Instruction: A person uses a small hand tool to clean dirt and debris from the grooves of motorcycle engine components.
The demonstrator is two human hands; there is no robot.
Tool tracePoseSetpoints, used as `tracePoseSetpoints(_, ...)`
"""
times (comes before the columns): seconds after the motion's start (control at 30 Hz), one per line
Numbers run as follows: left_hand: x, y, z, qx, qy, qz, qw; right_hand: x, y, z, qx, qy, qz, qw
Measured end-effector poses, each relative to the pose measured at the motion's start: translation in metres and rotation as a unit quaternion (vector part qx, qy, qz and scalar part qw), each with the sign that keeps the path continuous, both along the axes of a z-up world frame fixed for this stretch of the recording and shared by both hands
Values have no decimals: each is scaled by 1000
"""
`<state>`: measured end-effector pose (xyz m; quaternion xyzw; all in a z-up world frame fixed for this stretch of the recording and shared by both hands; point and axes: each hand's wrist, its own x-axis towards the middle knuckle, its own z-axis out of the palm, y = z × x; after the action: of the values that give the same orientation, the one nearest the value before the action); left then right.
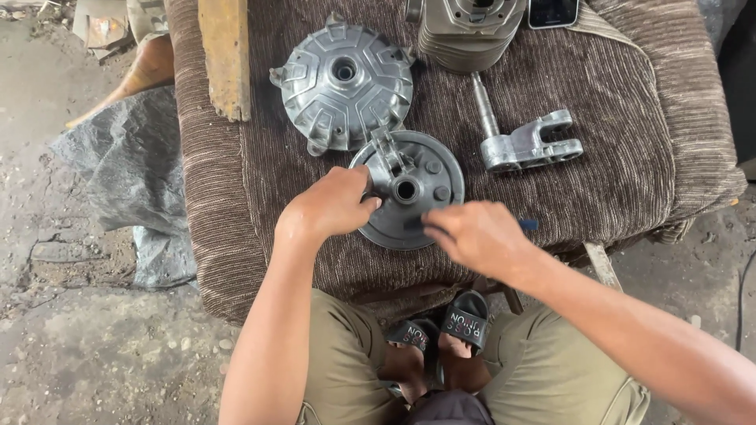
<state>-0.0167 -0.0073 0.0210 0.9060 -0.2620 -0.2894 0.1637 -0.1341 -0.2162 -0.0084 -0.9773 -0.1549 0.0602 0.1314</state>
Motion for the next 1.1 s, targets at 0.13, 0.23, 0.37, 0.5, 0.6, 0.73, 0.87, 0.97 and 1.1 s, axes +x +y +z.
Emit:
tracePoseSetpoints(0.13, 0, 0, -3, -5, 8, 0, 1000, 1, 0, -1, -2, 29, 9, 1000)
tracePoseSetpoints(0.23, -2, 1, 0, -8, 1, 7, 1000, 3, -2, 5, -6, -1, -5, 1000)
tracePoseSetpoints(0.37, 0, 0, -1, -7, 6, 2, 1000, 4, -3, 7, 2, 25, -7, 1000)
tracePoseSetpoints(0.5, -4, 0, 3, -7, 8, 3, 1000, -4, 5, 4, -10, 24, 17, 1000)
tracePoseSetpoints(0.6, -2, 1, 2, -8, 10, 8, 1000, 7, -6, 1, -8, 9, -16, 1000)
tracePoseSetpoints(0.73, -2, 0, 4, -4, 3, 7, 1000, 2, -3, -8, -17, 46, 6, 999)
tracePoseSetpoints(0.87, -3, 1, 3, -11, 7, 4, 1000, 4, -4, 3, -1, 4, -4, 1000)
tracePoseSetpoints(0.97, -8, 3, 4, -16, 2, -7, 1000, 1, -2, -3, -8, -9, 1, 1000)
tracePoseSetpoints(1.1, -2, 4, 0, -23, -12, -5, 1000, 5, -5, -3, -24, -21, 0, 999)
